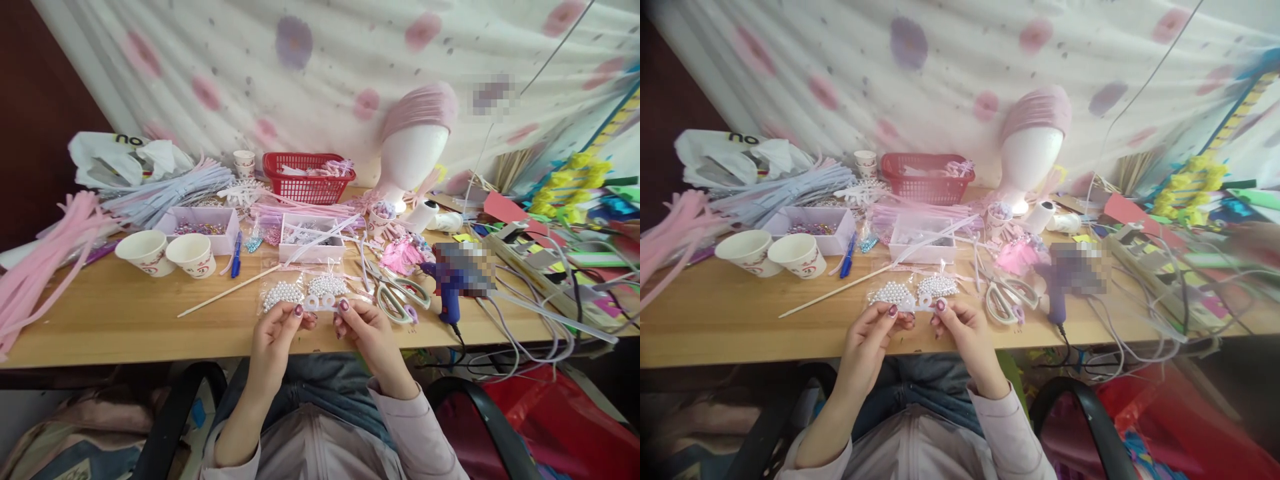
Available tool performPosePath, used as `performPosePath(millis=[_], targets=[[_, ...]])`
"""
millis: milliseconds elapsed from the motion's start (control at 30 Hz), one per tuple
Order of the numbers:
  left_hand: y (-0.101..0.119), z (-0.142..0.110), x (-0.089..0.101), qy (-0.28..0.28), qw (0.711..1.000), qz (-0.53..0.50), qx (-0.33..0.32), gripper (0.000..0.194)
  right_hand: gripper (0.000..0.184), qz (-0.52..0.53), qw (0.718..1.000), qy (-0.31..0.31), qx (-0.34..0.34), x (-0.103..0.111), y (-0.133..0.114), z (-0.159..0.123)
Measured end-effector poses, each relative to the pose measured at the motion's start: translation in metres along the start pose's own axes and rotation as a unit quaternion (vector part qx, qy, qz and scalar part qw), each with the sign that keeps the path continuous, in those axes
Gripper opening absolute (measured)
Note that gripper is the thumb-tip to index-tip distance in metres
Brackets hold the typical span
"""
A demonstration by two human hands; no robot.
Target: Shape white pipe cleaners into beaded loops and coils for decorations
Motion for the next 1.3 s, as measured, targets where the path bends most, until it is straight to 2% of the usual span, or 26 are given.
performPosePath(millis=[167, 267, 367, 500, 600, 700, 800, 900, 1000, 1133, 1300], targets=[[0.004, -0.001, 0.007, 0.048, 0.999, -0.005, -0.014, 0.018, 0.039, -0.094, 0.996, -0.01, -0.004, 0.002, -0.005, -0.001], [0.007, -0.002, 0.007, 0.065, 0.997, -0.037, -0.016, 0.015, 0.035, -0.127, 0.991, -0.047, -0.008, -0.002, -0.01, -0.001], [0.006, 0.001, 0.005, 0.055, 0.995, -0.08, 0.017, 0.018, 0.033, -0.111, 0.99, -0.085, -0.017, -0.006, -0.014, 0.0], [0.005, 0.003, 0.003, 0.047, 0.995, -0.058, 0.064, 0.027, 0.033, -0.073, 0.991, -0.105, -0.039, -0.007, -0.015, 0.007], [0.005, 0.002, 0.002, 0.068, 0.993, -0.06, 0.076, 0.037, 0.03, -0.076, 0.99, -0.111, -0.031, -0.005, -0.015, 0.01], [0.007, 0.002, 0.0, 0.078, 0.992, -0.06, 0.076, 0.037, 0.027, -0.094, 0.987, -0.13, -0.025, -0.005, -0.015, 0.01], [0.008, 0.001, -0.001, 0.069, 0.995, -0.047, 0.061, 0.031, 0.024, -0.158, 0.977, -0.137, 0.033, -0.009, -0.024, 0.011], [0.01, -0.001, -0.003, 0.039, 0.998, -0.02, 0.035, 0.025, 0.02, -0.259, 0.95, -0.142, 0.102, -0.021, -0.037, 0.013], [0.009, -0.001, -0.001, 0.013, 0.999, -0.004, 0.032, 0.025, 0.02, -0.31, 0.924, -0.203, 0.092, -0.034, -0.042, 0.018], [0.003, 0.002, 0.003, 0.002, 0.997, -0.014, 0.07, 0.029, 0.017, -0.283, 0.925, -0.243, 0.07, -0.037, -0.045, 0.024], [0.003, 0.002, 0.002, 0.033, 0.994, -0.052, 0.095, 0.034, 0.014, -0.284, 0.917, -0.267, 0.087, -0.031, -0.047, 0.024]])
Point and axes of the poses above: each hand's wrist, its own z-axis towards the middle knuckle, its own x-axis out of the back of the hand, y = z × x, the point moved 4 cm from there along z, towards the middle knuckle, and after that the axes turned 11 degrees about z, right-handed, at the moved point
